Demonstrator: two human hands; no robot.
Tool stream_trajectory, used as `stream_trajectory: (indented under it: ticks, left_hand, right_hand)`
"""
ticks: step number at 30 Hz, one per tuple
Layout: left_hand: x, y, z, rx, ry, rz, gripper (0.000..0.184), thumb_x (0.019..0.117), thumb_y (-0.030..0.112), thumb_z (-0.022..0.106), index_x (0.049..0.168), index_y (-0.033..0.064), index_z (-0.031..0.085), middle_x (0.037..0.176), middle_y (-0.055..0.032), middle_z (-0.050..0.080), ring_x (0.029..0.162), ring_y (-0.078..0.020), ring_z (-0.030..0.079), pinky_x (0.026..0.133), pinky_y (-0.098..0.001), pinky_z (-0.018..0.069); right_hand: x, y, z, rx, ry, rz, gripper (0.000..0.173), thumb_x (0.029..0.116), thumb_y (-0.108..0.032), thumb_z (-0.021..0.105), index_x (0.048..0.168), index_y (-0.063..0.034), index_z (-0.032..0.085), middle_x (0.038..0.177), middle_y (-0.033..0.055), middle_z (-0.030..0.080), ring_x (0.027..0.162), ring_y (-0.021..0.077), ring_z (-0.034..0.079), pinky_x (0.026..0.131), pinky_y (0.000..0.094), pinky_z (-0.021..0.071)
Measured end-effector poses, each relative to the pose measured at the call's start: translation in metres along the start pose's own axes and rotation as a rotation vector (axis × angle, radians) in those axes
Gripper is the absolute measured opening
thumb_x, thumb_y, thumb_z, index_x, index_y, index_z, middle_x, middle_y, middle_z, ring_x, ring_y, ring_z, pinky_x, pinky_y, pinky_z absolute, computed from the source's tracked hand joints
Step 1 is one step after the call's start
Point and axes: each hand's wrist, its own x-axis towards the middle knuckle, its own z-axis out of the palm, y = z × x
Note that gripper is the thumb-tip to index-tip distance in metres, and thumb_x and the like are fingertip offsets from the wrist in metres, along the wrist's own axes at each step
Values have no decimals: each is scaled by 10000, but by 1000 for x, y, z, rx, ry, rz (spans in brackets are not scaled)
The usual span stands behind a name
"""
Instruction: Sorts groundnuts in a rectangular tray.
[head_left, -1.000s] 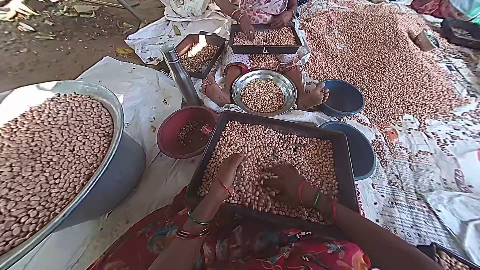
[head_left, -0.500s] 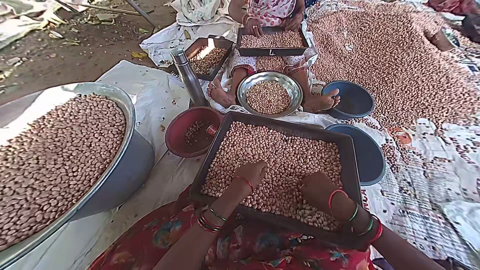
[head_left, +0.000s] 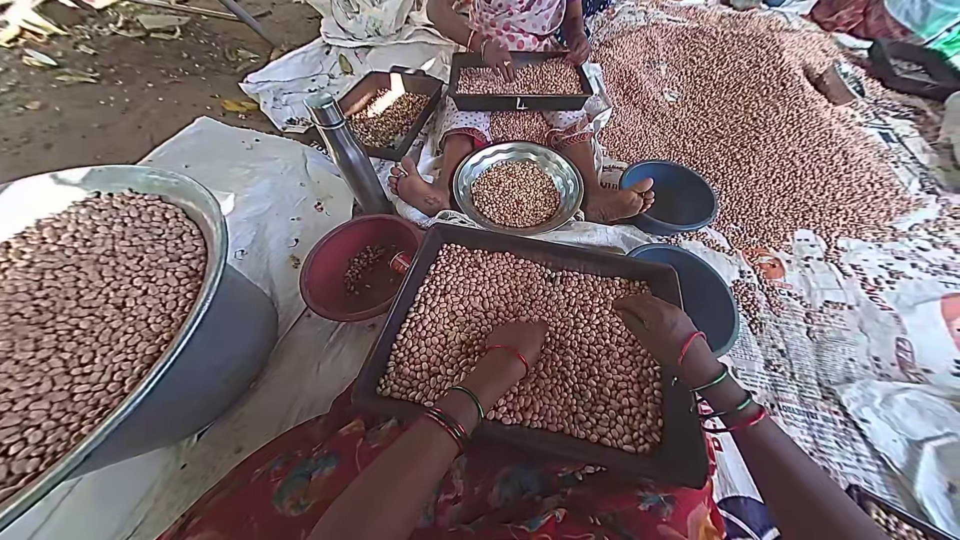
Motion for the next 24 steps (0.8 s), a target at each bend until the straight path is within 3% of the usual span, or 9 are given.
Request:
stream_trajectory:
  ticks: [3, 6, 8, 12, 14, 19, 21, 22, 24]
  left_hand:
    - [0, 8, -3, 21, -22, -26, 380, 1102, 117, 359, 1462, 62, 468, 1311, -261, 622, 1228, -463, 606, 949, -636, 494]
    - [1, 6, -2, -38, -15, -30, 385, 1111, 167, 353, 1456, 39, 466, 1319, -254, 620, 1242, -439, 603, 989, -607, 483]
    - [4, -2, 0, -89, -12, -14, 399, 1120, 221, 353, 1447, 34, 483, 1338, -245, 613, 1261, -422, 595, 1012, -603, 472]
    - [0, -13, 3, -89, -12, -10, 415, 1122, 223, 346, 1474, 42, 472, 1355, -246, 604, 1263, -423, 592, 1021, -605, 462]
    - [-5, -11, 5, -44, -19, -45, 421, 1121, 220, 340, 1498, 56, 433, 1345, -247, 612, 1252, -430, 601, 1005, -609, 473]
    - [-8, -19, 6, -214, 40, -18, 414, 1122, 244, 361, 1467, 35, 453, 1304, -250, 628, 1224, -411, 618, 1022, -579, 468]
    - [-10, -31, 5, -542, 140, 39, 371, 1109, 217, 417, 1397, 9, 523, 1168, -226, 654, 1035, -335, 654, 929, -502, 500]
    - [-12, -37, 7, -729, 201, 78, 321, 1098, 192, 444, 1324, -4, 561, 1033, -176, 640, 857, -250, 617, 804, -414, 500]
    - [-15, -46, 18, -1212, 288, 138, 154, 1083, 122, 455, 1110, 10, 556, 663, 17, 452, 489, -40, 409, 472, -187, 363]
  right_hand:
    - [7, -9, 3, -14, -192, 68, 313, 1071, -72, 467, 1247, 72, 682, 1269, 275, 678, 1220, 438, 641, 1048, 585, 462]
    - [18, -24, 18, -156, -492, 120, 360, 1102, -120, 422, 1368, 22, 620, 1377, 258, 619, 1309, 424, 582, 1088, 581, 431]
    - [25, -26, 39, -312, -610, 85, 374, 1095, -122, 420, 1412, -25, 592, 1397, 256, 592, 1307, 450, 561, 1044, 607, 450]
    - [28, -30, 53, -386, -615, 70, 345, 1078, -52, 403, 1347, 34, 601, 1344, 282, 603, 1253, 468, 585, 1000, 607, 460]
    - [31, -33, 49, -351, -624, 142, 351, 1096, -124, 393, 1335, 31, 598, 1335, 264, 615, 1246, 442, 600, 999, 599, 466]
    - [12, -40, 32, -34, -525, 126, 322, 1081, -124, 439, 1257, 81, 614, 1236, 270, 657, 1160, 404, 648, 988, 566, 477]
    - [1, -50, 34, 16, -619, -3, 312, 1073, -86, 457, 1261, 95, 628, 1236, 287, 662, 1166, 429, 647, 1006, 575, 476]
    - [-4, -56, 38, 12, -692, -73, 314, 1076, -87, 462, 1273, 88, 634, 1254, 291, 656, 1184, 444, 640, 1012, 590, 474]
    - [-13, -64, 52, -22, -803, -180, 318, 1077, -115, 486, 1305, 44, 641, 1268, 280, 652, 1175, 453, 641, 981, 609, 489]
